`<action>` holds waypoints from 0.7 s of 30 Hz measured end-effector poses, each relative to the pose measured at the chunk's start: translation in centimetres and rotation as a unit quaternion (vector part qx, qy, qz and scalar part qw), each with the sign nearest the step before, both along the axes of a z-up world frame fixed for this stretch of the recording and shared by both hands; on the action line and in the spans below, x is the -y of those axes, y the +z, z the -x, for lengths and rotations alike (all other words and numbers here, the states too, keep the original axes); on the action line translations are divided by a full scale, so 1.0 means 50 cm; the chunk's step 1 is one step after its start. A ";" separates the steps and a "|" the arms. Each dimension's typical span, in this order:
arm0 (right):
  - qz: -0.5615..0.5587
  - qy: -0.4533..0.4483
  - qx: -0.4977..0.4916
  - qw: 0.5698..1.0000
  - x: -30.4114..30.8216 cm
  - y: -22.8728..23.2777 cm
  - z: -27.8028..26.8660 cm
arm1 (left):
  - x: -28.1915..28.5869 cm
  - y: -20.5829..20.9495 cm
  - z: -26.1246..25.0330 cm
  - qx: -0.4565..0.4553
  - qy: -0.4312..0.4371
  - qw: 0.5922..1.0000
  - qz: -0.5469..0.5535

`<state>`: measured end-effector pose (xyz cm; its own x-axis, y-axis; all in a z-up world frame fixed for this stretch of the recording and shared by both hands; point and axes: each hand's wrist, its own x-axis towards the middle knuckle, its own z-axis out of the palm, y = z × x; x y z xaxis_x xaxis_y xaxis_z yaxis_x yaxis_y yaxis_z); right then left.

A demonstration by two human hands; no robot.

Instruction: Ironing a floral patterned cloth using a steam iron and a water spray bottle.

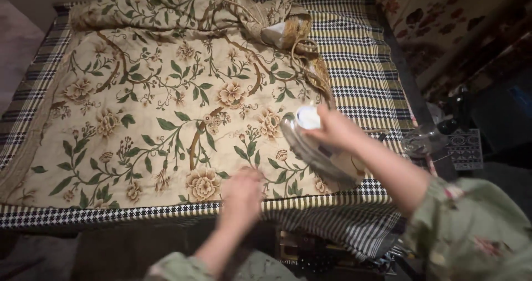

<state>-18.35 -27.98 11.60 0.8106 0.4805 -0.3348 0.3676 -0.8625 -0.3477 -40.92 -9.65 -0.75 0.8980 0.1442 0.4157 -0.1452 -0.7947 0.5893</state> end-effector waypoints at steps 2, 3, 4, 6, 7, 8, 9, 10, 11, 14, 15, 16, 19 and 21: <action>0.034 0.053 0.013 0.998 0.029 -0.010 0.028 | -0.116 -0.071 0.012 -0.063 0.091 0.992 -0.057; 0.068 0.106 0.025 0.992 0.044 -0.014 0.041 | -0.174 -0.107 0.017 -0.125 0.181 0.969 -0.113; 0.070 0.105 0.027 0.992 0.065 -0.015 0.050 | -0.204 -0.106 0.025 -0.123 0.180 0.970 -0.111; 0.025 0.204 0.016 0.978 0.100 -0.018 0.071 | -0.268 -0.105 0.049 -0.161 0.225 0.938 -0.210; 0.026 0.207 0.017 0.978 0.116 -0.017 0.071 | -0.273 -0.108 0.051 -0.161 0.227 0.938 -0.208; 0.028 0.271 0.042 0.961 0.127 -0.019 0.070 | -0.285 -0.110 0.054 -0.165 0.226 0.933 -0.225; 0.030 0.334 0.068 0.940 0.137 -0.022 0.070 | -0.297 -0.112 0.057 -0.170 0.224 0.929 -0.243; 0.028 0.339 0.068 0.938 0.133 -0.013 0.078 | -0.299 -0.113 0.058 -0.171 0.229 0.927 -0.243; 0.039 0.316 0.076 0.945 0.129 -0.004 0.086 | -0.300 -0.115 0.059 -0.163 0.227 0.930 -0.240; 0.074 0.248 0.066 0.964 0.113 -0.026 0.107 | -0.301 -0.115 0.063 -0.159 0.233 0.928 -0.243; 0.101 0.199 0.048 0.974 0.111 -0.040 0.115 | -0.299 -0.114 0.064 -0.161 0.234 0.927 -0.246; 0.101 0.200 0.048 0.973 0.109 -0.051 0.118 | -0.298 -0.111 0.064 -0.162 0.235 0.926 -0.246; 0.036 0.239 0.042 0.970 0.100 -0.062 0.129 | -0.297 -0.103 0.063 -0.163 0.234 0.926 -0.248; 0.050 0.293 0.058 0.953 0.087 -0.044 0.140 | -0.298 -0.099 0.064 -0.172 0.233 0.924 -0.249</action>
